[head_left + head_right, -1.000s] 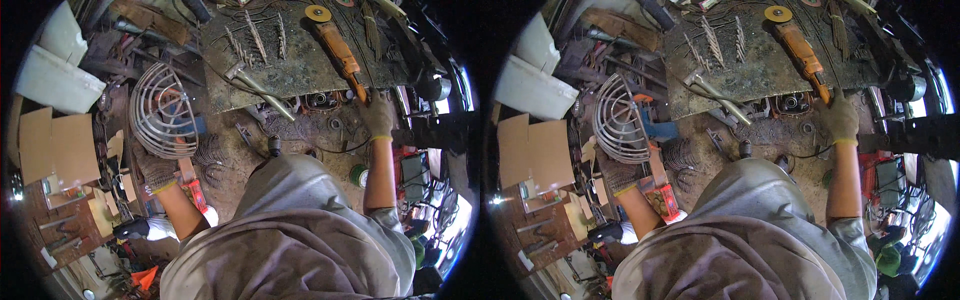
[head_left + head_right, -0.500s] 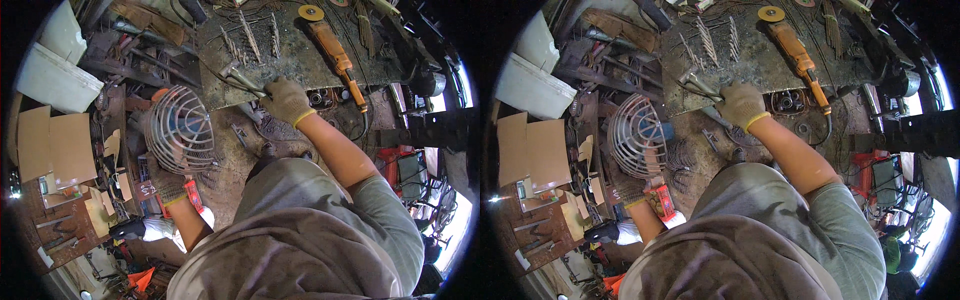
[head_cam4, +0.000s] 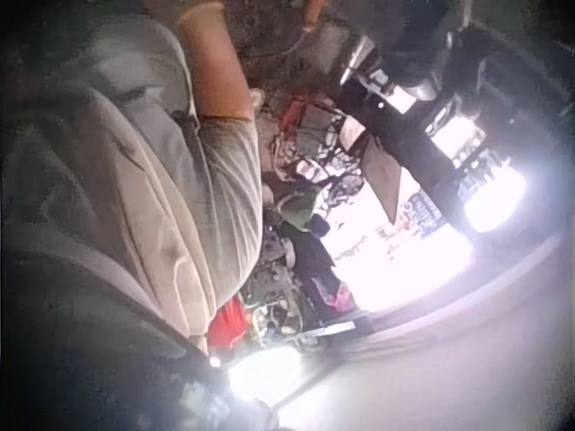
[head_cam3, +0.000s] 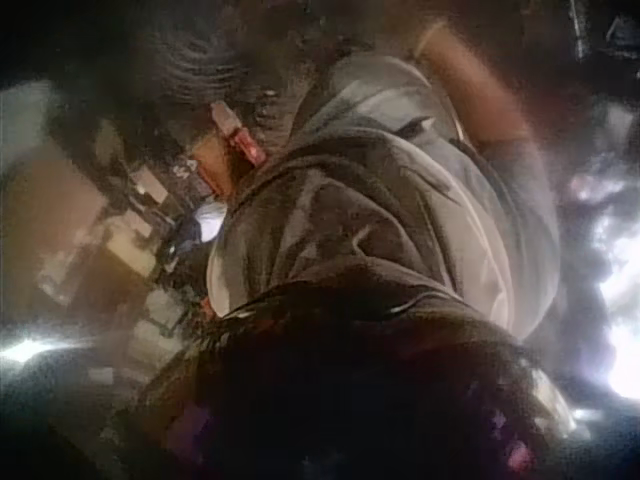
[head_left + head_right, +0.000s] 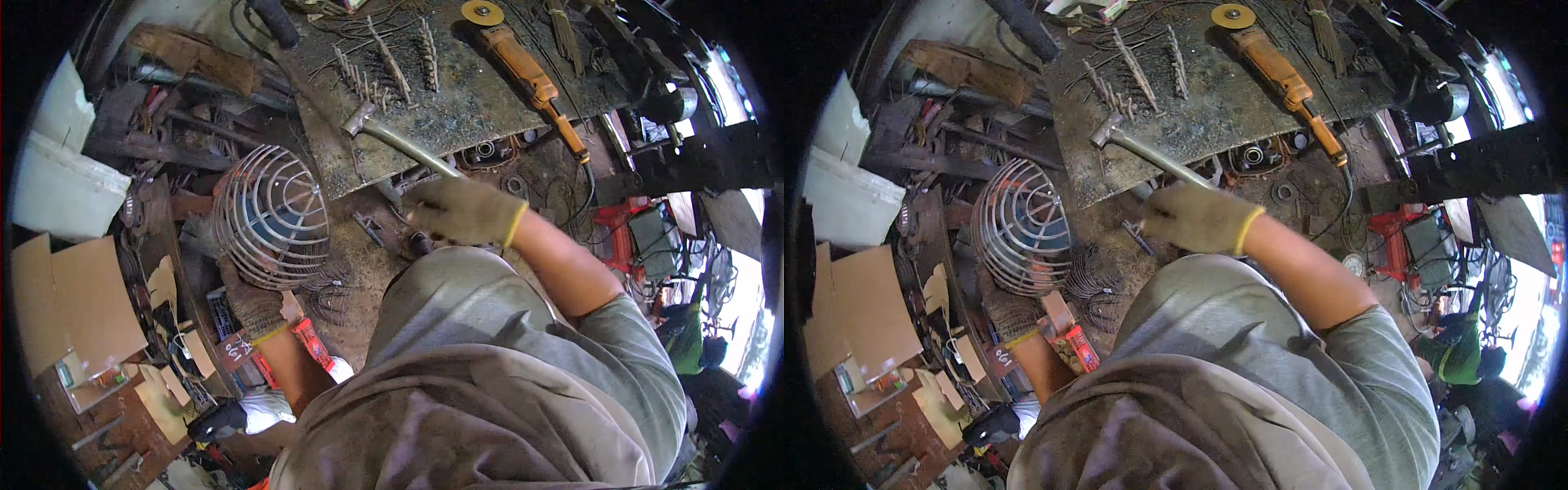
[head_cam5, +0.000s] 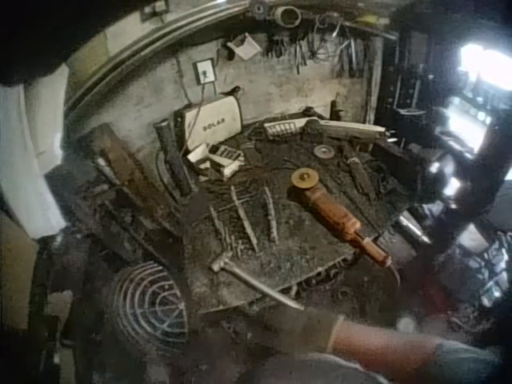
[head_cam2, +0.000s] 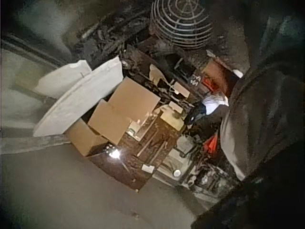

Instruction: The person holds a curved metal cage and hammers specific spots on it using a hammer while working on a cluttered workbench.

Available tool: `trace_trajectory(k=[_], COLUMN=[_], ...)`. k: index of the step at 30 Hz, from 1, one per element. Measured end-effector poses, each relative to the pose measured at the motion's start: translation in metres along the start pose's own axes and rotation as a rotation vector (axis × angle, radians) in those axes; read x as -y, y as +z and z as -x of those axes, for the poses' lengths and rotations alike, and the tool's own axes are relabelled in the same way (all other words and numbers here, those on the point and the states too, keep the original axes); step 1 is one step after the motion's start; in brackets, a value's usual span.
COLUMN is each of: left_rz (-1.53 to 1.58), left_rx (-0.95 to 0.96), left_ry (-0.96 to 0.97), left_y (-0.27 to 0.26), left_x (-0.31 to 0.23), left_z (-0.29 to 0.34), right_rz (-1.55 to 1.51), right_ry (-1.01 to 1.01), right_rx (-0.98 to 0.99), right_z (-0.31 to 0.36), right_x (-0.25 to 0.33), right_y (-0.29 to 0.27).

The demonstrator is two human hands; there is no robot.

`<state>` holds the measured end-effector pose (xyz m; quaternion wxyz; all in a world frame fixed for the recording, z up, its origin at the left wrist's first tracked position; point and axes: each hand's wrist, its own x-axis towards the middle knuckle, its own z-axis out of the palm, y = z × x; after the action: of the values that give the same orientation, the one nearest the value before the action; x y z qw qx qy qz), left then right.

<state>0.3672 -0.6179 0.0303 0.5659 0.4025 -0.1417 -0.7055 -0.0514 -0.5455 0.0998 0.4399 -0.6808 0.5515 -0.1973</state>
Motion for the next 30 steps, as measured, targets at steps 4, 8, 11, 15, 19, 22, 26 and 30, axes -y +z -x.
trace_trajectory(k=[4,8,11,15,19,22,26,30], left_rz=[-0.059,-0.155,-0.100,-0.118,-0.124,-0.095,-0.110,-0.089], left_rx=[-0.118,-0.055,-0.031,-0.043,0.085,0.009,0.001,0.051], left_ry=[-0.040,0.002,-0.052,-0.041,-0.080,-0.117,-0.061,-0.082], left_y=[0.044,0.027,0.034,0.031,0.027,0.054,0.050,0.058], left_x=[0.000,0.000,0.003,0.008,0.004,0.007,0.014,0.034], left_z=[0.000,-0.010,-0.008,-0.021,-0.029,-0.015,-0.009,0.000], right_rz=[0.370,0.494,0.660,0.567,0.416,0.292,0.455,0.695], right_ry=[0.100,0.249,0.273,0.394,0.302,0.347,0.514,0.547], right_rx=[-0.185,-0.426,-0.372,-0.204,-0.276,-0.502,-0.791,-0.731], right_z=[-0.002,-0.018,-0.048,-0.059,-0.016,0.043,0.101,0.124], right_x=[0.010,0.003,-0.046,-0.047,-0.023,-0.013,-0.046,-0.134], right_y=[0.017,-0.002,0.014,0.006,-0.013,-0.041,-0.112,-0.185])
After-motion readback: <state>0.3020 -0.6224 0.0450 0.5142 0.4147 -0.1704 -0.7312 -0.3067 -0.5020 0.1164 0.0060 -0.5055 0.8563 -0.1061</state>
